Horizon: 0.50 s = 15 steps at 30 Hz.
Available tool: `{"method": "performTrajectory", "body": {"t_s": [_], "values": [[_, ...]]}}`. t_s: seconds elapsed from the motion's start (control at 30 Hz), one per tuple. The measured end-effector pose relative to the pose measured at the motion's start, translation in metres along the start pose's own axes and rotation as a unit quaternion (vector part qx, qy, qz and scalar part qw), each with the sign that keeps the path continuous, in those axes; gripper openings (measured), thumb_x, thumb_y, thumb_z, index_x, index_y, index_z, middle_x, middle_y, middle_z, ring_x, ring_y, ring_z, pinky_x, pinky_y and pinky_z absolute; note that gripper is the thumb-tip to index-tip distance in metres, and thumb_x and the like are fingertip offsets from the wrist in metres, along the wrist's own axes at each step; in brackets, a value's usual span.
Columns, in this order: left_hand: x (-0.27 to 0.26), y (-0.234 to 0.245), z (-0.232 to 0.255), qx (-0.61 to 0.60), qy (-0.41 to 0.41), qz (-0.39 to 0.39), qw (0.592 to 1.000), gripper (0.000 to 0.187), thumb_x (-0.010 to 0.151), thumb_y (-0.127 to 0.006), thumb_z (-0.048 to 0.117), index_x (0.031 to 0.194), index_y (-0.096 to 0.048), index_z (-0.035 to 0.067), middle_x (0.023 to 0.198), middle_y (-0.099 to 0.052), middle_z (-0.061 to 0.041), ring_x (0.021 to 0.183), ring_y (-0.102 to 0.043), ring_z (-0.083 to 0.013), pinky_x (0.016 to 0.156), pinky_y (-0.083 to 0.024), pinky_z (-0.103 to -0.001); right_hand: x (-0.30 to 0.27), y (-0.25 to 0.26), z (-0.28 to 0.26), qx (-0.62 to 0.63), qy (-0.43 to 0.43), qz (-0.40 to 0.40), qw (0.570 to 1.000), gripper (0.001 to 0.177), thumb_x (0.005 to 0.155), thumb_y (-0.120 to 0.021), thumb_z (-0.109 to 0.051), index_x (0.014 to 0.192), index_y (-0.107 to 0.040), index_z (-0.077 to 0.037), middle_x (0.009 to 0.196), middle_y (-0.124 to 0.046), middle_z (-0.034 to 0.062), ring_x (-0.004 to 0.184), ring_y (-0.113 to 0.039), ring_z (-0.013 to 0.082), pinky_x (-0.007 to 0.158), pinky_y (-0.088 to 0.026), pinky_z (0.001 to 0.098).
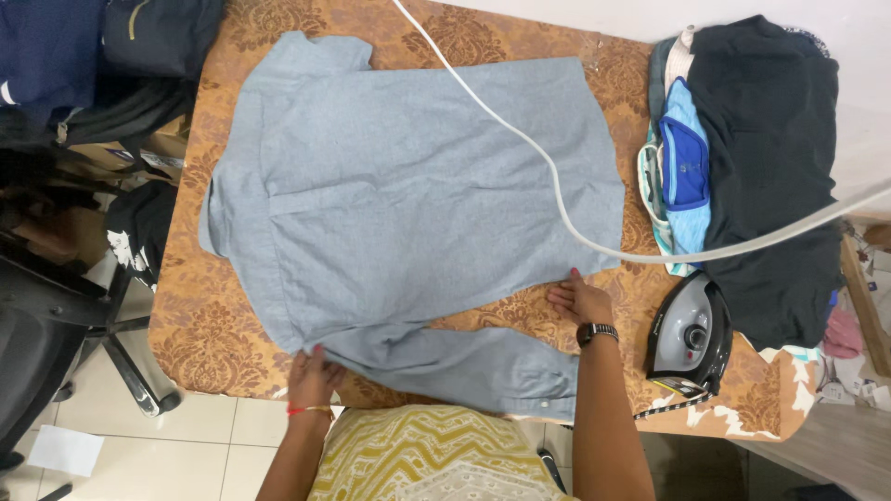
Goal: The person irons a black t-shirt, then a grey button-up shirt, and finally a black graphic t-shirt on a patterned table. They smooth each garment with one hand while moving the iron with the other, folding the shirts after ironing.
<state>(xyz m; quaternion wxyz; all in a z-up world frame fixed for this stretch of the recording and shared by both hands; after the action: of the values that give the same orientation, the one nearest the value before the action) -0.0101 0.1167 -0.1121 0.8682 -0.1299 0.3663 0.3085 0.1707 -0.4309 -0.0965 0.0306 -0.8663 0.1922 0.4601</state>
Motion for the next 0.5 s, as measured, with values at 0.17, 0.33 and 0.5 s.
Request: {"method": "performTrajectory", "body": {"t_s": [0.17,0.33,0.5], "values": [[-0.032,-0.016,0.121,-0.206,0.108,-0.021,0.972,0.048,0.107,-0.042,0.037,0.139,-0.057,0.004,0.140,-0.065,-0.013,0.128,-0.063,-0.0273,0.109,-0.051,-0.043,-0.005,-0.032,-0.039,0.269,0.029,-0.050,0.961,0.037,0.095,-0.063,-0.024,0.124,-0.048,-0.005,0.130,-0.059,0.0153,0.123,-0.061,0.0298,0.107,-0.053,0.0477],[-0.016,-0.027,0.224,-0.114,0.063,-0.048,0.990,0.059,0.093,-0.068,0.043,0.137,-0.060,0.005,0.135,-0.067,-0.011,0.117,-0.065,-0.0265,0.098,-0.051,-0.041,-0.003,-0.058,-0.111,0.384,0.017,-0.044,0.922,0.038,0.092,-0.072,-0.029,0.119,-0.052,-0.012,0.122,-0.049,0.0124,0.113,-0.055,0.0271,0.108,-0.051,0.0459],[0.017,-0.030,0.357,-0.184,-0.083,-0.084,0.976,0.045,0.096,-0.074,0.023,0.134,-0.063,0.001,0.132,-0.072,-0.014,0.120,-0.072,-0.0285,0.101,-0.056,-0.045,-0.003,-0.114,-0.250,0.313,0.138,-0.156,0.927,0.019,0.083,-0.071,-0.019,0.098,-0.063,-0.011,0.097,-0.062,0.0117,0.094,-0.061,0.0280,0.094,-0.056,0.0499]]}}
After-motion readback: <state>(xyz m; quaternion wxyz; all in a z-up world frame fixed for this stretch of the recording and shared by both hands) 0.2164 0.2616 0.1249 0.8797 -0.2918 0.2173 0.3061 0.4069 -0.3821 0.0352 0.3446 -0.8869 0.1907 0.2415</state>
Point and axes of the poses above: each hand's wrist, its own x-axis towards the middle knuckle, its own y-axis out of the back of the hand, z = x × y, the point moved 4 cm from there along x, towards the middle knuckle
